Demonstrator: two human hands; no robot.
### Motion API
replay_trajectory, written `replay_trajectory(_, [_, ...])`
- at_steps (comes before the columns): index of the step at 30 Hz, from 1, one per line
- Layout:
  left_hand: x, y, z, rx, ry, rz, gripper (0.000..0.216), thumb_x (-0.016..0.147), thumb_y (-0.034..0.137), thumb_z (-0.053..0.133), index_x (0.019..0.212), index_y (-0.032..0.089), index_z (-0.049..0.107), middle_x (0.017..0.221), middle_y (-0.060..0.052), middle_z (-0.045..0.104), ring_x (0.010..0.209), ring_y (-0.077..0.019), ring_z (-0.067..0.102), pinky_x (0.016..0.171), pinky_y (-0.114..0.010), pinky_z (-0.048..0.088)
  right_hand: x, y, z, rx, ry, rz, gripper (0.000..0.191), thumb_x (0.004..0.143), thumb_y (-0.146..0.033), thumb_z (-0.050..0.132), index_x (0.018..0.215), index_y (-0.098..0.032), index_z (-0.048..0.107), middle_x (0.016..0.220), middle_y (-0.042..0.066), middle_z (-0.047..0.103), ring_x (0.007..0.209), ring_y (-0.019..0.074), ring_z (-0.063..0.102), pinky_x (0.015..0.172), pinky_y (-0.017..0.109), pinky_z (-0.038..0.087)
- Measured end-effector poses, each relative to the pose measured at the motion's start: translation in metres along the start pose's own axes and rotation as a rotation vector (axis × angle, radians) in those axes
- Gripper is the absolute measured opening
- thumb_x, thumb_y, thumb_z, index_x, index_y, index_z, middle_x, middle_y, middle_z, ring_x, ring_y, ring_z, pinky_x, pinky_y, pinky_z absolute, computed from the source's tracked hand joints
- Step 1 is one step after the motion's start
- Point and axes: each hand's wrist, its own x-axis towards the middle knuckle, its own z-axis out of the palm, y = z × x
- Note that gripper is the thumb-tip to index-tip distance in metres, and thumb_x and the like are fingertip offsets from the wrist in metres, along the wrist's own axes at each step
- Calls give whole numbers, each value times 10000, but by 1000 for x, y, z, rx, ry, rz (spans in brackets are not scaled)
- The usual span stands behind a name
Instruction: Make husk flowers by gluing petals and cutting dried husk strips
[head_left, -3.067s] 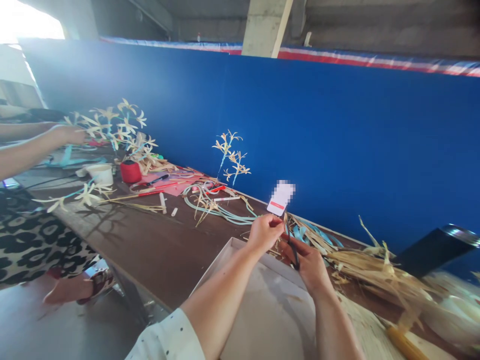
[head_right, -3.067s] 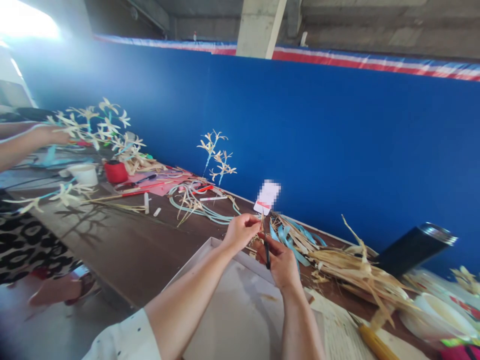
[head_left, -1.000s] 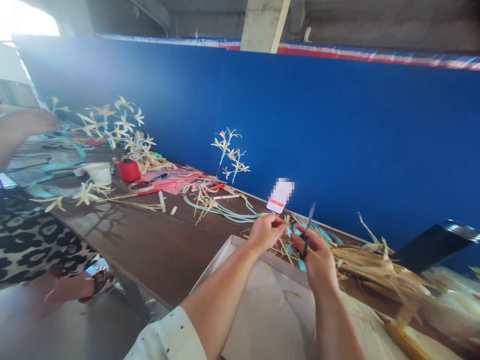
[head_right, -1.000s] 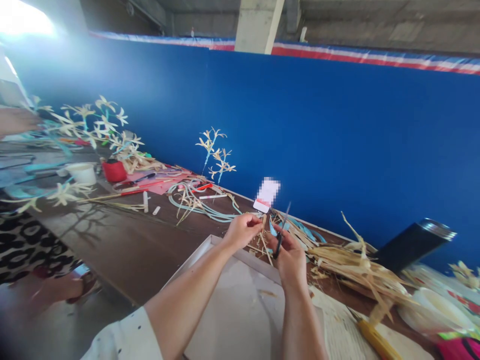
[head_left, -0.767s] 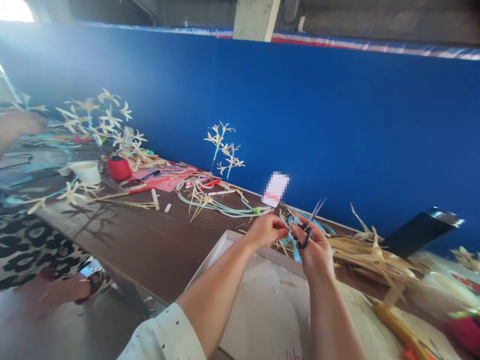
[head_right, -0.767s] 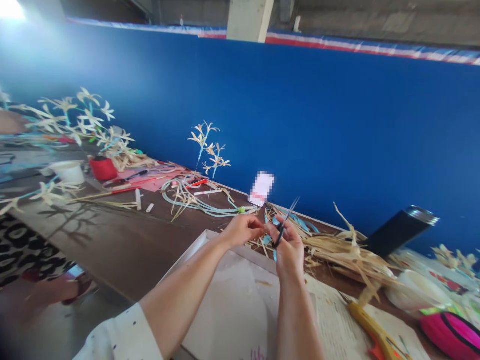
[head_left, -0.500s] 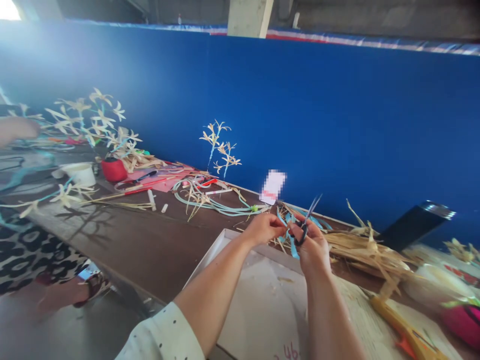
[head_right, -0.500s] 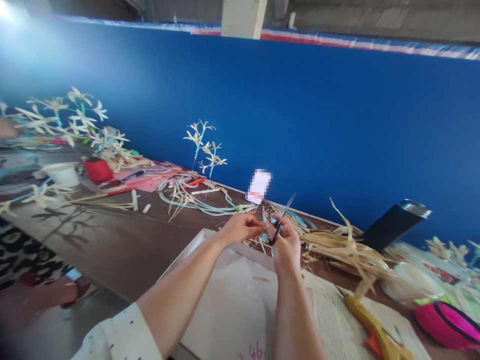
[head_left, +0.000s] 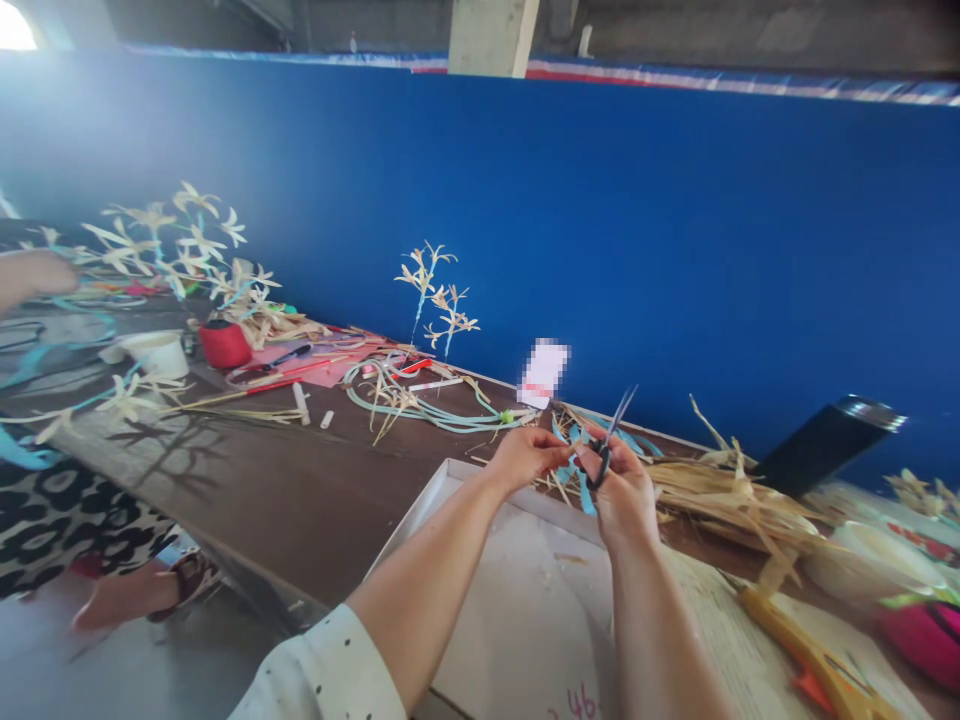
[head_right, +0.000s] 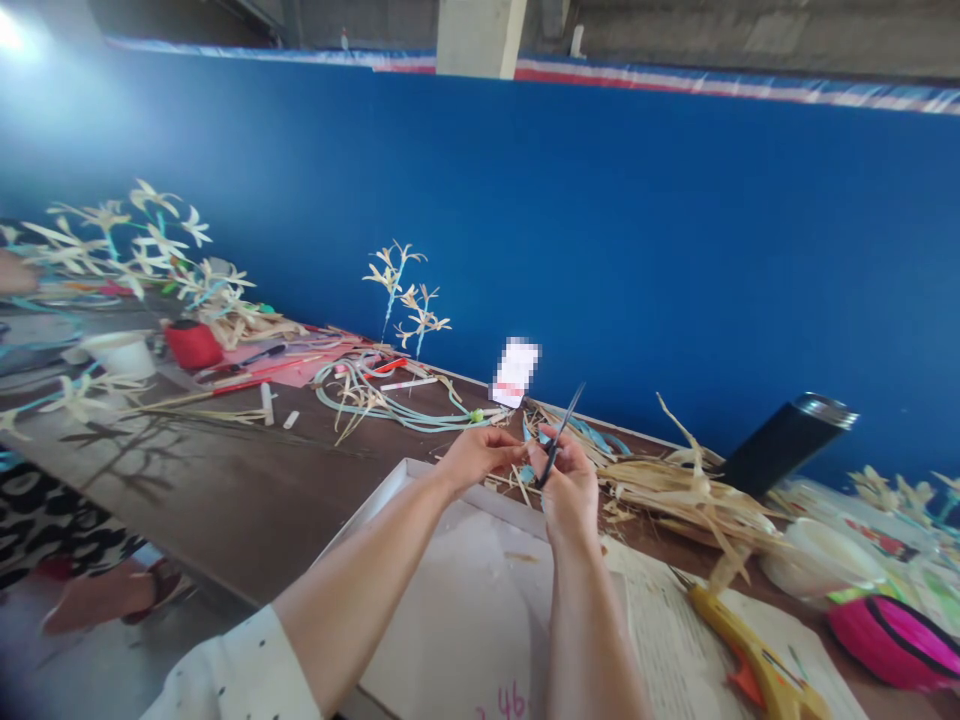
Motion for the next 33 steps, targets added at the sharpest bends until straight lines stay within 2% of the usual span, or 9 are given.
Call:
replay_trajectory(11, [1,-1,1,80,69,-9,317,622,419,655,727,121,644,618,-21,584,533,-83,473,517,-203,369,2,7,-3,-30,15,-31,457,607,-304,744,1032,-202,612,716,-12,613,609,108,546,564,223,412])
replay_trajectory(21, [4,-5,0,18,36,-2,439,588,466,673,849,113,668,602,-5,546,504,-63,411,482,-193,322,1,0,-1,-17,25,-22,429,593,-279,749,995,-192,629,713,2,627,612,124,565,574,249,436])
replay_trajectory(29, [1,1,2,139,178,66,385,601,473,653,729,112,688,565,-1,548,514,-73,417,489,-199,310,0,1,0,-70,46,-31,442,621,-342,727,1021,-188,621,658,-13,589,554,108,515,507,220,383])
replay_trajectory(33, [2,6,1,60,257,36,337,604,429,666,734,118,678,560,3,555,499,-67,417,499,-199,319,-1,-2,0,-100,67,25,461,598,-365,741,1011,-197,623,634,-14,580,535,115,500,471,214,356])
